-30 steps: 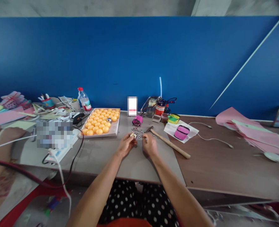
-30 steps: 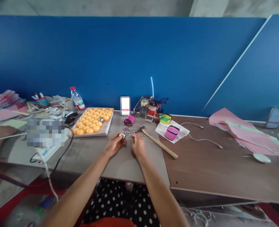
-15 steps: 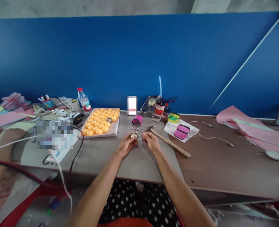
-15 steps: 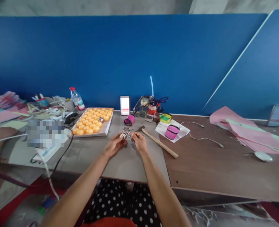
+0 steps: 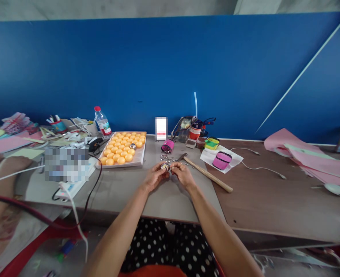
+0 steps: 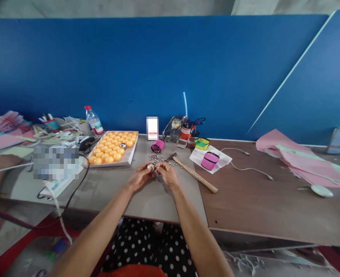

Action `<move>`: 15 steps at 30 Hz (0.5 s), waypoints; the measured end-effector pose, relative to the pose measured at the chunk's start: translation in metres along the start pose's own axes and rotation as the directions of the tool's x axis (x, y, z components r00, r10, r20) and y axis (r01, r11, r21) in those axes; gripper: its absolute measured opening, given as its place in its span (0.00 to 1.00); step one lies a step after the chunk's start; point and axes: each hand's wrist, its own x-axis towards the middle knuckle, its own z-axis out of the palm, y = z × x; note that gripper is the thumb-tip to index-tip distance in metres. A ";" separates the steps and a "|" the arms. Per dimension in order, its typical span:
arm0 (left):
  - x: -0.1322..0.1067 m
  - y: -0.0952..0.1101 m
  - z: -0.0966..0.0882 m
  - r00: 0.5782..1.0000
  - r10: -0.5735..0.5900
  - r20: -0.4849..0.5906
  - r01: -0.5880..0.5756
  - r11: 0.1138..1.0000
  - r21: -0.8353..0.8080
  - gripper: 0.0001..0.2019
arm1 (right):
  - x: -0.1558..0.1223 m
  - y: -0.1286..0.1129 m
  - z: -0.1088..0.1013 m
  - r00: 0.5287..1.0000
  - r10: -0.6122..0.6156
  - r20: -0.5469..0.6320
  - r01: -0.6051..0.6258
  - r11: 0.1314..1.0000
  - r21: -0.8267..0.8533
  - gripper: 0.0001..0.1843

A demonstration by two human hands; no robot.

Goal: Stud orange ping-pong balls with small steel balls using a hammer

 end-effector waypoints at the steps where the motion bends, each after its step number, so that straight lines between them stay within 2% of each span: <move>1: 0.000 0.000 0.000 1.000 -0.001 0.002 0.001 1.000 0.006 0.22 | -0.001 -0.001 0.000 1.000 -0.001 0.007 0.001 1.000 -0.002 0.10; 15: 0.003 -0.006 -0.005 1.000 -0.009 0.014 0.008 0.999 0.045 0.24 | -0.001 0.004 0.001 0.993 0.102 0.052 -0.106 0.991 0.080 0.11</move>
